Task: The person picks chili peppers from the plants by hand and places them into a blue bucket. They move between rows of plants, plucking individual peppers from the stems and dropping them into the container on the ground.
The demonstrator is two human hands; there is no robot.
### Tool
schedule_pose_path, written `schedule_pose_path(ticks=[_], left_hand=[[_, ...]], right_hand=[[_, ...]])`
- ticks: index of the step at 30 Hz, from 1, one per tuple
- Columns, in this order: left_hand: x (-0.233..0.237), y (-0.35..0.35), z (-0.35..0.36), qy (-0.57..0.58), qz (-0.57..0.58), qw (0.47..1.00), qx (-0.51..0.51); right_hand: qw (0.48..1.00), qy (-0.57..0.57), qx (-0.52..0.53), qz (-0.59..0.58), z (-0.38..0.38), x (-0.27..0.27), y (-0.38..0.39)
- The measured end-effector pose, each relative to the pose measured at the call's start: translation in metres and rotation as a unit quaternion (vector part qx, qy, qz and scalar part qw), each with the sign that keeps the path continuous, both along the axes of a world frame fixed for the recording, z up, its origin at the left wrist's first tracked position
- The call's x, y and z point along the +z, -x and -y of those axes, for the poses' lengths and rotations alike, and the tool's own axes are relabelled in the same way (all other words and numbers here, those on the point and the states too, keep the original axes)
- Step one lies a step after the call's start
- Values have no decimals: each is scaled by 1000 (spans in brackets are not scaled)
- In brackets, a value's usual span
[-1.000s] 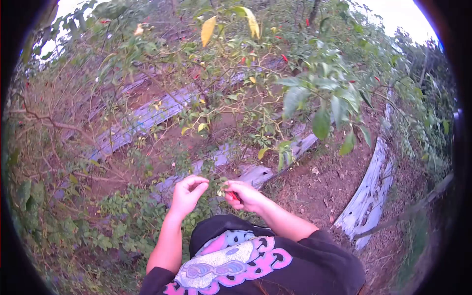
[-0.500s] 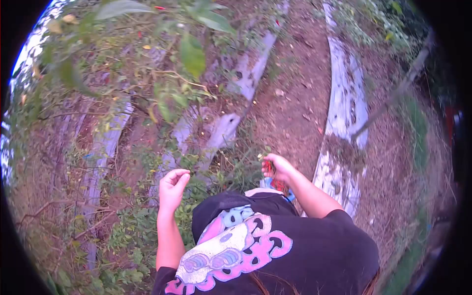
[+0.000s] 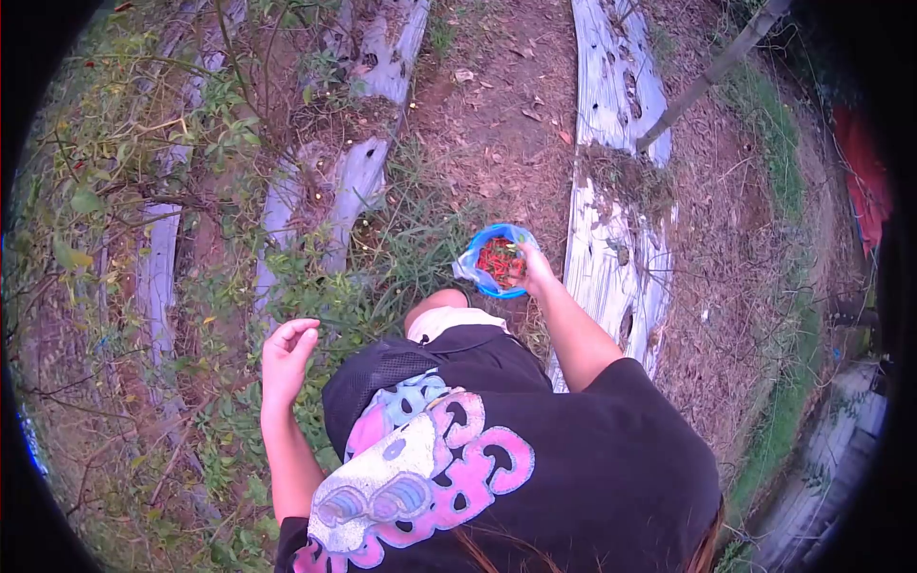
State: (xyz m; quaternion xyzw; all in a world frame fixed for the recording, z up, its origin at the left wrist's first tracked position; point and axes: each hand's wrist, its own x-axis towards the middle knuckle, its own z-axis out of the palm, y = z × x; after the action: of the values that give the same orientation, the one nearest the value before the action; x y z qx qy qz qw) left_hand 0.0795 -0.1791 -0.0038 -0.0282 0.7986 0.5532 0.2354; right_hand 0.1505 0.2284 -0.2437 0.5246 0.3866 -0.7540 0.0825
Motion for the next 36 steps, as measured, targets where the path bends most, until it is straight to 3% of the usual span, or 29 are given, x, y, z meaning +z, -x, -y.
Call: schedule_pose_path(ticks=[1,3,5,6,7,8,9,10,12,14,17,18,20,21,26,32,36], left_hand=[[0,-3,-2,7,3,1000,-1],[2,-7,-7,14,8,1000,-9],[5,-9,-9,32,-21,999,-21],[4,-11,-10,32,-45,998,-28],[2,-11,-9,34,-55,998,-25],[0,-11,-11,34,-54,998,-17],[-2,-10,-11,28,-50,998,-8],[-3,-10,-14,23,-46,999,-4],[-1,-8,-25,-17,-52,999,4],[-3,-6,-36,-44,-71,997,7],[-2,-11,-52,-72,-83,994,0],[-1,-14,-56,-83,-83,993,-1],[4,-22,-65,-100,-73,992,-6],[7,-27,-69,-107,-68,992,-8],[22,-34,-91,-107,-81,991,-12],[94,-9,-163,-124,-157,979,-52],[147,8,-200,-158,-238,958,-5]], right_hand=[[998,-13,-22,50,-3,-5,-3],[982,-134,-93,99,-38,-153,-29],[974,-172,-107,103,-43,-161,-55],[963,-224,-70,131,-53,-208,-66],[958,-244,-55,143,-53,-207,-72],[942,-299,30,148,-55,-222,-83],[898,-367,193,149,-48,-158,-91],[863,-365,311,156,-55,-185,-102],[857,-356,344,144,-49,-168,-114],[795,-355,469,149,-56,-147,-107],[719,-473,505,65,-69,-148,-80],[779,-423,458,67,-71,-135,-68],[879,-308,358,65,-58,-42,-35],[897,-302,321,28,-58,-27,-24],[877,-325,349,-52,-61,18,18],[821,-318,442,-171,-64,72,-24],[818,-293,477,-130,-96,47,-66]])
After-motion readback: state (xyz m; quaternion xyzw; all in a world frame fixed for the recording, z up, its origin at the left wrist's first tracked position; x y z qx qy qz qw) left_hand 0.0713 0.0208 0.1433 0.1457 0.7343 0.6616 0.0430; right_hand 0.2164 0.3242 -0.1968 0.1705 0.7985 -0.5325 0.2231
